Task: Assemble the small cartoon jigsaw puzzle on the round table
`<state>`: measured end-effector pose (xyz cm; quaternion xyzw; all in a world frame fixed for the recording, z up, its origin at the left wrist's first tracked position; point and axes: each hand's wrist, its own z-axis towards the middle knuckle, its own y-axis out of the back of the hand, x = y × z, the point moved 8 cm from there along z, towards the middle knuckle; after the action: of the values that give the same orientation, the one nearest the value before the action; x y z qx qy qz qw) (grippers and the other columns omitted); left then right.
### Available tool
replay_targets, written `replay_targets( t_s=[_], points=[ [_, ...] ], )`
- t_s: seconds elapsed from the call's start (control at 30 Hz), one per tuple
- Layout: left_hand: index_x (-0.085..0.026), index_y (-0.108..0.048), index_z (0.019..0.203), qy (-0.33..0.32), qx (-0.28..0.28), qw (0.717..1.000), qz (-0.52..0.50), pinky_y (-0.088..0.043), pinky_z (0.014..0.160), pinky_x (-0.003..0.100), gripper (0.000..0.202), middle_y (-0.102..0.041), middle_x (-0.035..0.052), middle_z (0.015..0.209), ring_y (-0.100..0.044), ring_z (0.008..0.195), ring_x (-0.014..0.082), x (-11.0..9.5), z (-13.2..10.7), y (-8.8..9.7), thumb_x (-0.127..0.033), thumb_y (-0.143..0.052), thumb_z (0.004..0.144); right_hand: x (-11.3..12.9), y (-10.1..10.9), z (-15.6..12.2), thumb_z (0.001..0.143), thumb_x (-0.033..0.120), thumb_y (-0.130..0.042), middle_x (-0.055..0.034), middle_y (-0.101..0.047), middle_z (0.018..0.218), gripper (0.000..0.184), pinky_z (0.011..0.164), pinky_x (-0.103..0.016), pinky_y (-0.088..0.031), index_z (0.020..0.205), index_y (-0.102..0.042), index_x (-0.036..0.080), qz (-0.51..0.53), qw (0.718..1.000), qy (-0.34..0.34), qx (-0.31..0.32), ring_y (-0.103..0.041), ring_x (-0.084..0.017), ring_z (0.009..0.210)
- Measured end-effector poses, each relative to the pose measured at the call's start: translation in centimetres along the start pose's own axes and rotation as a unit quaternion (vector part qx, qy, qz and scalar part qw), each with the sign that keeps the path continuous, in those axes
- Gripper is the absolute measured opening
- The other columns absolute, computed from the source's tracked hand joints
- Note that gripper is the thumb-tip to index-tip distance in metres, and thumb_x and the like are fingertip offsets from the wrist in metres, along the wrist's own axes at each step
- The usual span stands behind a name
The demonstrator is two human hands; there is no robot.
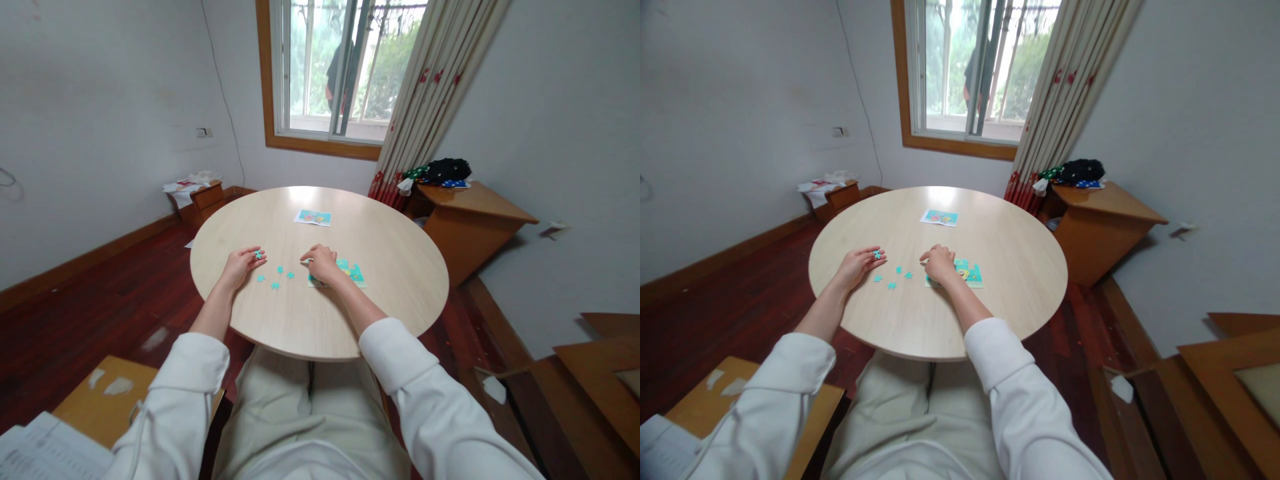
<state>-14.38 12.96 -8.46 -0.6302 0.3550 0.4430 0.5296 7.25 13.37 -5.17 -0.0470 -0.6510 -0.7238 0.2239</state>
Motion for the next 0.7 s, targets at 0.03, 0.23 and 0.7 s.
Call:
replay_targets(
  t_s=[0.03, 0.23, 0.7],
  points=[
    [-0.002, -0.060, 0.083, -0.002, 0.002, 1.000, 0.001, -0.051, 0.086, 0.040, 0.018, -0.065, 0.0134, 0.078, -0.065, 0.078, 0.0186, 0.0, 0.1, -0.1, -0.001, -0.053, 0.068, 0.5, -0.1, -0.2, 0.082, 0.016, -0.050, -0.0066, -0.054, 0.115, 0.025, 0.088, -0.036, -0.027, 0.094, -0.069, 0.028, 0.003, 1.000, 0.018, 0.002, -0.045, -0.022, 0.108],
    [-0.002, -0.060, 0.083, -0.001, 0.003, 1.000, 0.003, -0.052, 0.085, 0.041, 0.017, -0.065, 0.0147, 0.077, -0.066, 0.079, 0.0198, 0.1, 0.3, -0.5, -0.001, -0.052, 0.067, 3.1, -0.4, -1.4, 0.079, 0.035, -0.059, -0.0082, -0.056, 0.111, 0.022, 0.087, -0.036, -0.028, 0.095, -0.068, 0.022, -0.001, 0.997, 0.079, 0.016, -0.047, -0.022, 0.106],
    [-0.002, -0.060, 0.083, -0.003, 0.006, 1.000, 0.005, -0.051, 0.085, 0.042, 0.019, -0.065, 0.0145, 0.079, -0.065, 0.079, 0.0197, 0.2, 0.3, -0.7, -0.002, -0.052, 0.066, 3.9, -1.0, -1.3, 0.078, 0.030, -0.063, -0.0086, -0.062, 0.101, 0.016, 0.080, -0.032, -0.033, 0.090, -0.066, 0.019, -0.049, 0.996, 0.054, 0.051, -0.054, -0.021, 0.097]
  ],
)
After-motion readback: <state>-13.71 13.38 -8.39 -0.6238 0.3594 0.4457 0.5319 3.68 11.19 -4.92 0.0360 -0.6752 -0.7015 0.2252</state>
